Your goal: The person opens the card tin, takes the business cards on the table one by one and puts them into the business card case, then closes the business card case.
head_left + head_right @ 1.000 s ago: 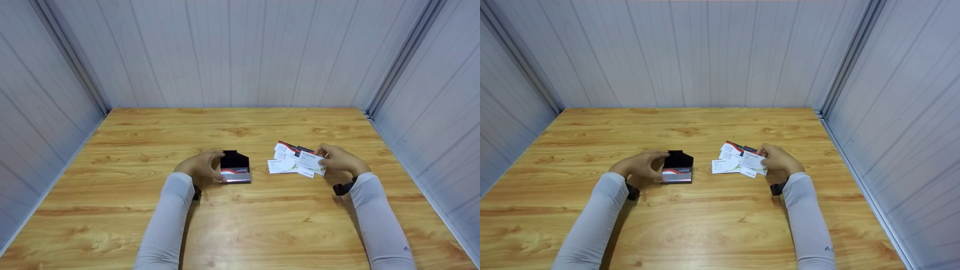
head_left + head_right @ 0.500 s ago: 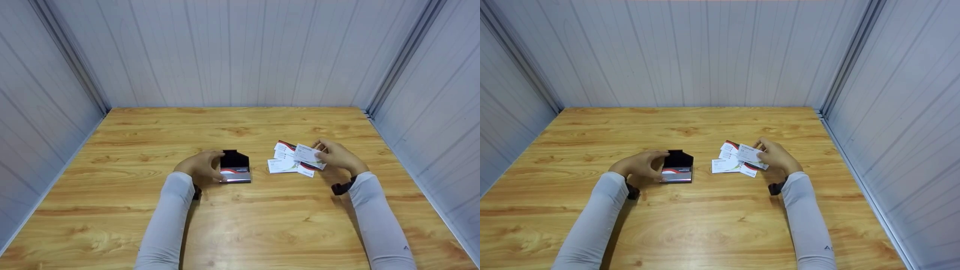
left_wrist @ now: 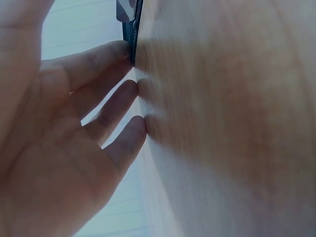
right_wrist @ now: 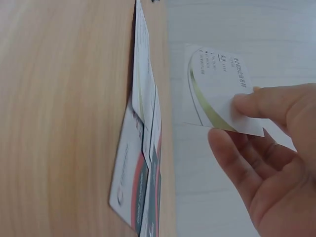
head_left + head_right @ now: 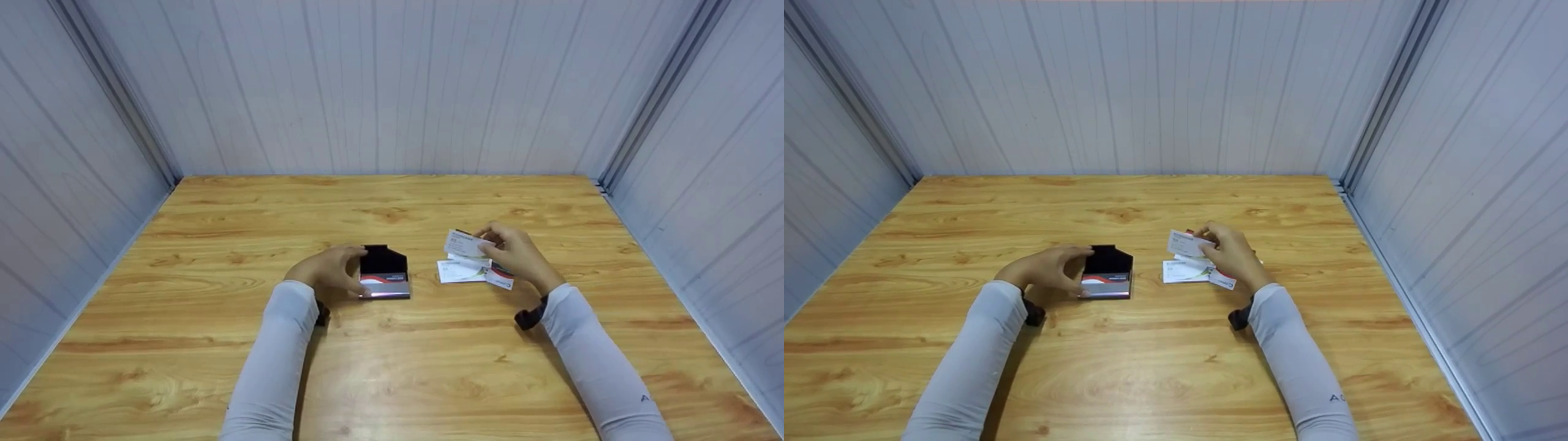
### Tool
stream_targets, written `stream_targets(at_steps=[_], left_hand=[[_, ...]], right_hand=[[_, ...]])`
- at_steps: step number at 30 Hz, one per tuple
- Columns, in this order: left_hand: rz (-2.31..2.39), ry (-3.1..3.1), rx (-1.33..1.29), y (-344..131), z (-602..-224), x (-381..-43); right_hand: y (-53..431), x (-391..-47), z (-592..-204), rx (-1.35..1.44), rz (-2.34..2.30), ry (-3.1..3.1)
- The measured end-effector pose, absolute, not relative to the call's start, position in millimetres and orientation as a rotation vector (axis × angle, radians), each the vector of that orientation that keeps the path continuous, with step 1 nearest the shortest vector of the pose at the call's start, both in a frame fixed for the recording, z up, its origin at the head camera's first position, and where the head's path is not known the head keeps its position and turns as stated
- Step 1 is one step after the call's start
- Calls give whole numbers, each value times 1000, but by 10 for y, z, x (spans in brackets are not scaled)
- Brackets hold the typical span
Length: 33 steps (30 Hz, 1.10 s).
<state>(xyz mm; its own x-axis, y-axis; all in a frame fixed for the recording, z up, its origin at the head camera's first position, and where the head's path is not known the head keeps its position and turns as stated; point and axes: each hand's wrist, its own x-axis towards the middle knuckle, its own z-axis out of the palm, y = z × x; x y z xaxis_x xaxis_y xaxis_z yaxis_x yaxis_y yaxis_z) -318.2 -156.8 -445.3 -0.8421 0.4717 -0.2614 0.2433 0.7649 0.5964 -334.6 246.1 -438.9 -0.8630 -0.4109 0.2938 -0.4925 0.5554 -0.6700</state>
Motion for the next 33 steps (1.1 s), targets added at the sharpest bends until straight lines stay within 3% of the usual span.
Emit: stream_targets(at_steps=[33], left_hand=[[822,2603,589,-1509,-4474,-3171]], right_hand=[[1163,-3346,-4473,1168,1211,-2656]])
